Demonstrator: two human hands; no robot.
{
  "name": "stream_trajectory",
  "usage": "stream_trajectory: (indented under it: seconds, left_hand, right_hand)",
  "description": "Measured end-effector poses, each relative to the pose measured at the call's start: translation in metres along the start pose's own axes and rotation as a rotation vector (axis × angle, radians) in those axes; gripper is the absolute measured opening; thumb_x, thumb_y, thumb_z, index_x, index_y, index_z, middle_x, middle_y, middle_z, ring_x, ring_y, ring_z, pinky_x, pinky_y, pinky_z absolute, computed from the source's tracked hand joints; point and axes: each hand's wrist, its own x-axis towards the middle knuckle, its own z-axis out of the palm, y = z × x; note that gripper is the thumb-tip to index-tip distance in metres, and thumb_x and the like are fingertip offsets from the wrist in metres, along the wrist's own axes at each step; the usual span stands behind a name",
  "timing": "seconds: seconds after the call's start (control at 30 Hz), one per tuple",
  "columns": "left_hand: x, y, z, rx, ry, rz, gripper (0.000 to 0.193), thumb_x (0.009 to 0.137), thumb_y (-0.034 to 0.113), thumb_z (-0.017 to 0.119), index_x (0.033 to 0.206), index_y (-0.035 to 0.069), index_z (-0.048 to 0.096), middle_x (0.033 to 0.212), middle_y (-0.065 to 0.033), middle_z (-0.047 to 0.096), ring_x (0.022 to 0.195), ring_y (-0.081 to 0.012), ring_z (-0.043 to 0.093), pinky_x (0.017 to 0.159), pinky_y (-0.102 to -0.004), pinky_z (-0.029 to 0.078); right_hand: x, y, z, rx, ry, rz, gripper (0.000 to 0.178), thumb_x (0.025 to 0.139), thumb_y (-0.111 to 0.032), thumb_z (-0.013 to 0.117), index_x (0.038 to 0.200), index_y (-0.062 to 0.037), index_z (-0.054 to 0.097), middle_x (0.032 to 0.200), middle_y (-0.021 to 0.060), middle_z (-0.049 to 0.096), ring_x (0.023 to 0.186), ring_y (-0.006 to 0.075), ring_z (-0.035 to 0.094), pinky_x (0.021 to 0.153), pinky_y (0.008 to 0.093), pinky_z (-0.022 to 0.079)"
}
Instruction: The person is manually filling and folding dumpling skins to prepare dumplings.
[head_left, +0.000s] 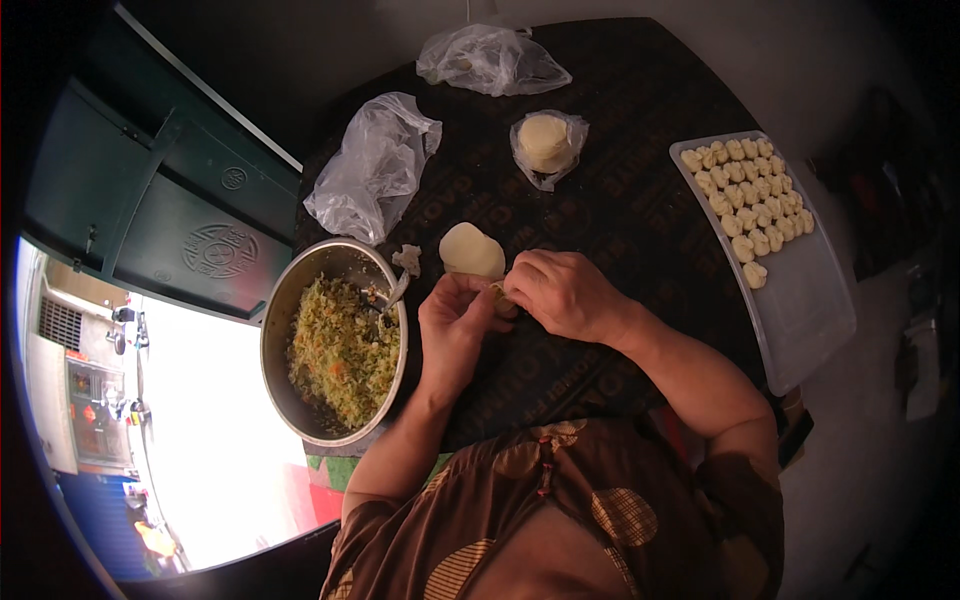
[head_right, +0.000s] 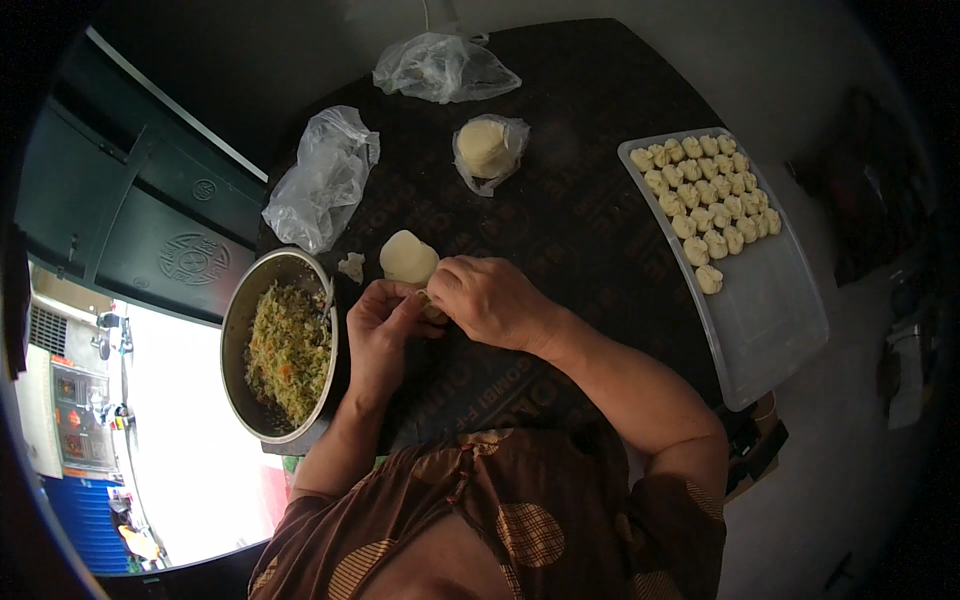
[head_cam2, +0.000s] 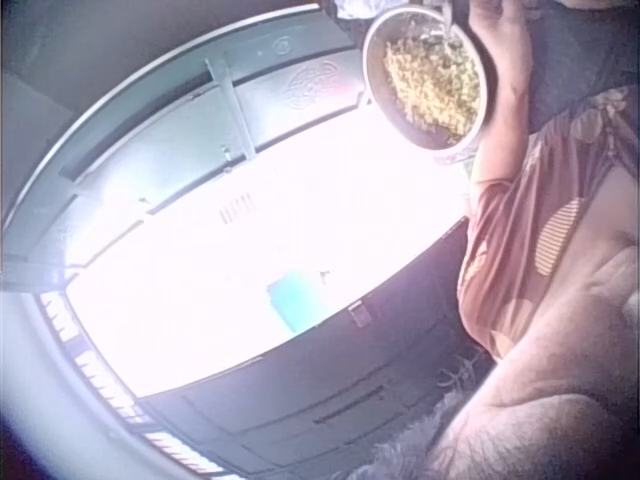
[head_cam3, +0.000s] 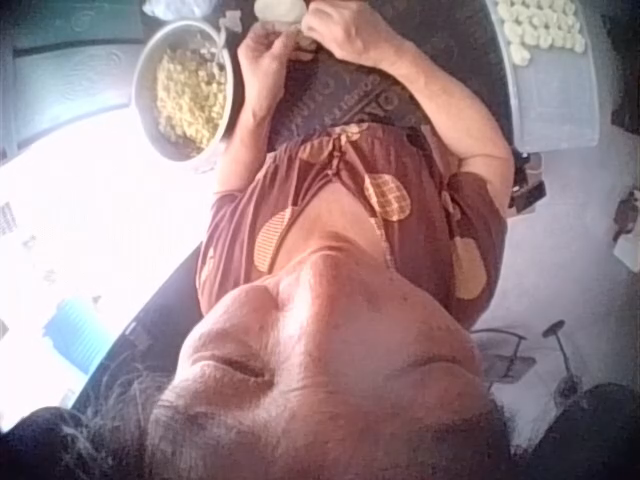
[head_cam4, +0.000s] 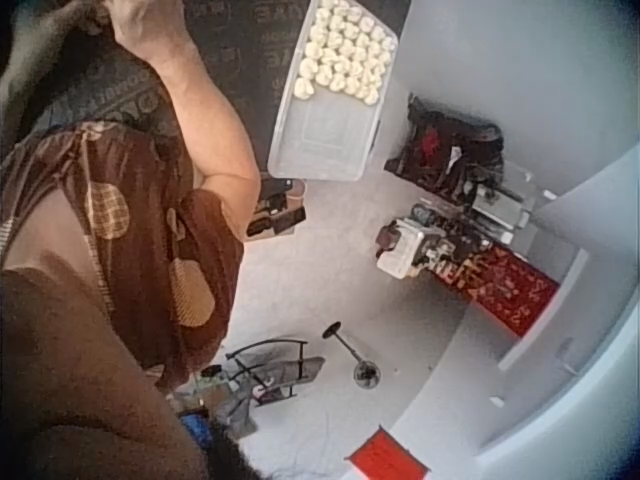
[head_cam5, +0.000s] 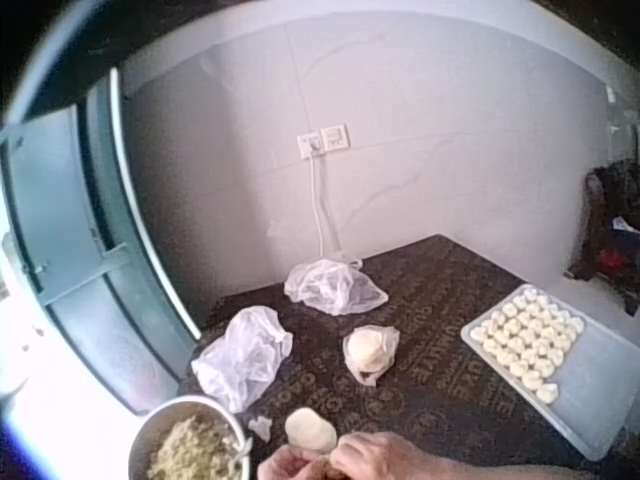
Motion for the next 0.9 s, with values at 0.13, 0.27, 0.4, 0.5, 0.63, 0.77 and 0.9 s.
stream_trajectory:
  seconds: [0.13, 0.27, 0.4, 0.5, 0.63, 0.77, 0.9]
  left_hand:
    - [0.0, -0.003, 0.0, 0.035, -0.013, -0.002, 0.005, 0.089, 0.0, 0.057, 0.093, -0.002, 0.055, 0.084, -0.0091, 0.066, 0.072, -0.0121, 0.064, 0.061, -0.0236, 0.053]
    - [0.0, -0.011, -0.001, 0.087, -0.052, 0.051, 0.005, 0.088, -0.002, 0.057, 0.092, -0.001, 0.055, 0.082, -0.0076, 0.065, 0.072, -0.0115, 0.063, 0.063, -0.0232, 0.053]
    - [0.0, -0.01, -0.002, 0.11, -0.074, 0.069, 0.005, 0.087, -0.003, 0.056, 0.091, -0.001, 0.055, 0.08, -0.0062, 0.063, 0.071, -0.0111, 0.062, 0.064, -0.0229, 0.052]
    - [0.0, -0.008, -0.002, 0.1, -0.072, 0.043, 0.005, 0.087, -0.003, 0.057, 0.091, -0.001, 0.055, 0.08, -0.006, 0.063, 0.071, -0.0107, 0.062, 0.064, -0.0228, 0.051]
    - [0.0, -0.009, -0.003, 0.117, -0.091, 0.044, 0.008, 0.087, -0.003, 0.057, 0.095, -0.001, 0.055, 0.082, -0.0062, 0.064, 0.07, -0.0105, 0.062, 0.063, -0.0227, 0.051]
    - [0.0, -0.003, 0.001, 0.049, -0.071, 0.056, 0.012, 0.087, -0.002, 0.057, 0.098, -0.002, 0.054, 0.085, -0.008, 0.064, 0.07, -0.0119, 0.063, 0.064, -0.0239, 0.052]
    - [0.001, -0.003, 0.0, -0.012, -0.023, 0.016, 0.012, 0.088, -0.001, 0.056, 0.099, -0.003, 0.052, 0.088, -0.0112, 0.065, 0.071, -0.0147, 0.064, 0.065, -0.0263, 0.055]
  right_hand:
    - [-0.001, -0.001, 0.002, 0.044, 0.01, 0.021, 0.013, 0.075, 0.0, 0.064, 0.077, -0.0038, 0.052, 0.073, 0.009, 0.054, 0.066, 0.0278, 0.058, 0.056, 0.0364, 0.047]
    - [-0.002, -0.001, 0.004, 0.043, -0.008, 0.012, 0.013, 0.075, 0.0, 0.064, 0.078, -0.004, 0.052, 0.073, 0.0089, 0.054, 0.066, 0.028, 0.058, 0.057, 0.0367, 0.047]
    - [0.0, -0.003, 0.002, 0.087, -0.01, 0.048, 0.016, 0.074, 0.0, 0.066, 0.079, -0.0043, 0.052, 0.077, 0.009, 0.055, 0.07, 0.0287, 0.059, 0.059, 0.0373, 0.048]
    - [0.003, -0.004, -0.003, 0.113, -0.02, 0.083, 0.015, 0.077, -0.004, 0.066, 0.08, -0.0043, 0.051, 0.079, 0.0104, 0.055, 0.073, 0.0294, 0.06, 0.062, 0.0379, 0.049]
    - [0.002, 0.0, -0.004, 0.092, -0.1, 0.043, 0.013, 0.082, -0.008, 0.063, 0.082, -0.004, 0.051, 0.081, 0.0119, 0.055, 0.076, 0.0294, 0.06, 0.064, 0.0381, 0.05]
    - [0.001, 0.001, -0.004, 0.075, -0.07, 0.039, 0.011, 0.082, -0.006, 0.062, 0.083, -0.0034, 0.051, 0.08, 0.0118, 0.055, 0.076, 0.0295, 0.06, 0.064, 0.038, 0.05]
    - [0.0, -0.001, -0.003, 0.07, -0.046, 0.065, 0.01, 0.082, -0.005, 0.061, 0.084, -0.0027, 0.052, 0.081, 0.0122, 0.056, 0.076, 0.03, 0.06, 0.065, 0.0384, 0.05]
